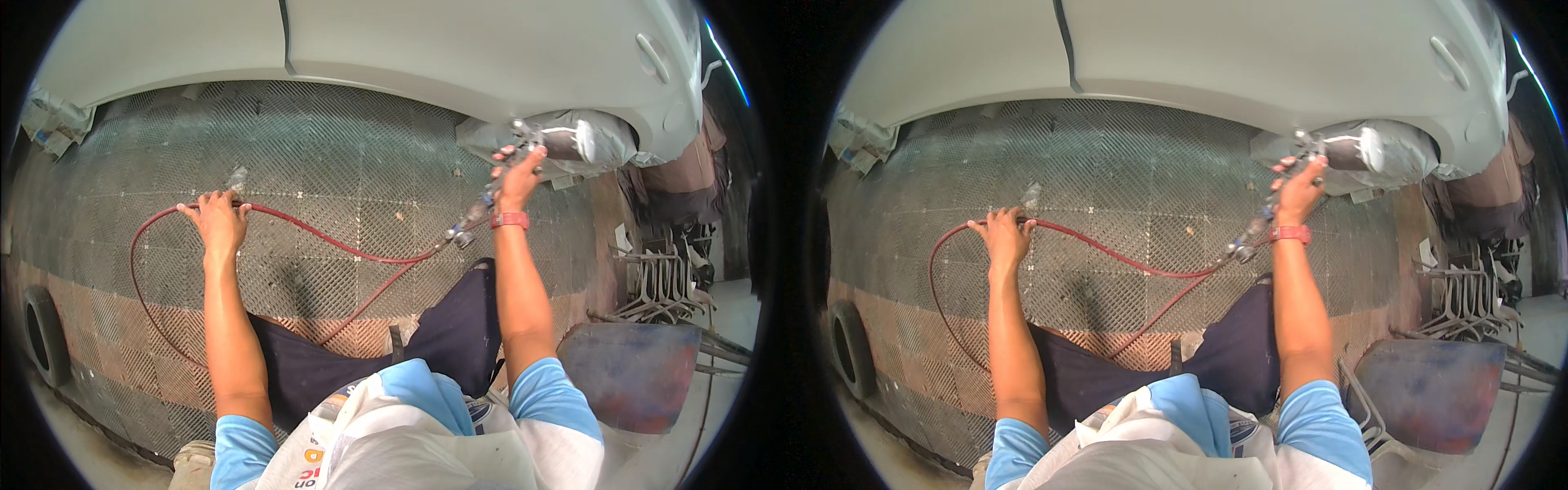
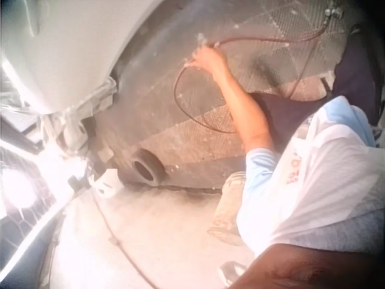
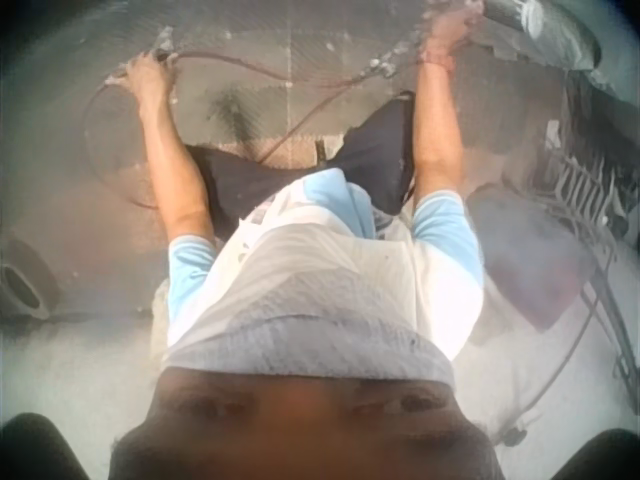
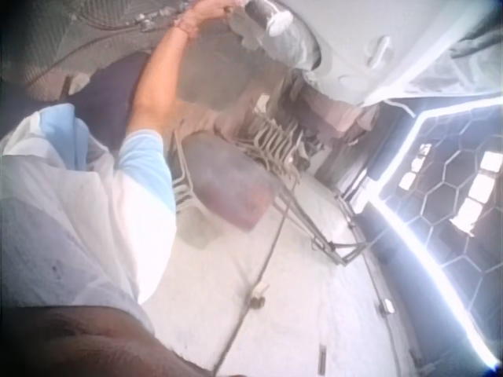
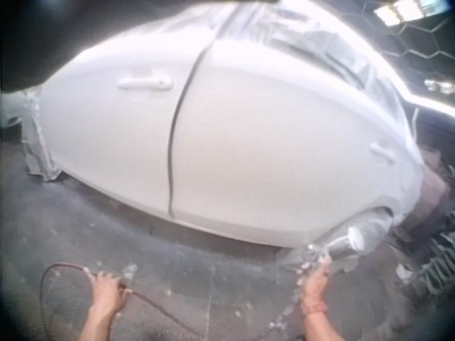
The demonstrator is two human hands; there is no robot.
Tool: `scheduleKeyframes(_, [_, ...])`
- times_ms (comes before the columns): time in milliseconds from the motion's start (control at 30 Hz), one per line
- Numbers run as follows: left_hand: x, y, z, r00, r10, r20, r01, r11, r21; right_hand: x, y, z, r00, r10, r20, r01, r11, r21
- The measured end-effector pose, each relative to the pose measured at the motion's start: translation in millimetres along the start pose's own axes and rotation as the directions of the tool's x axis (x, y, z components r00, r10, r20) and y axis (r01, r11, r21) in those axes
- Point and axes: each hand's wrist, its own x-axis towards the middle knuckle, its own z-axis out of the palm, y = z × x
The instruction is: The person uses a spray gun to apply white paint to a car door. They sit on the floor initially, then stand to cover the upper sections, moving the spray gun in smooth horizontal strokes across the surface.
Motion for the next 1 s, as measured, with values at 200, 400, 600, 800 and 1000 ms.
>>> scheduleKeyframes(200, [0.8,-31.0,-1.6,0.964,-0.147,-0.221,0.164,0.985,0.061,-74.1,6.3,124.7,0.937,-0.015,0.35,-0.007,0.998,0.059])
scheduleKeyframes(400, [-2.5,-52.4,-5.1,0.93,-0.247,-0.272,0.276,0.958,0.075,-120.0,-3.3,217.2,0.817,-0.119,0.564,0.081,0.992,0.092])
scheduleKeyframes(600, [-4.6,-45.4,-4.3,0.96,-0.167,-0.223,0.184,0.981,0.057,-92.6,-19.0,203.2,0.792,-0.105,0.602,0.041,0.992,0.119])
scheduleKeyframes(800, [-3.3,-10.3,6.1,0.989,0.074,-0.129,-0.079,0.996,-0.038,-34.8,-26.6,86.7,0.946,-0.052,0.318,0.054,0.999,0.005])
scheduleKeyframes(1000, [2.2,33.3,4.1,0.973,0.229,-0.016,-0.229,0.963,-0.145,26.5,-41.9,-41.0,0.998,-0.061,-0.018,0.061,0.998,-0.024])
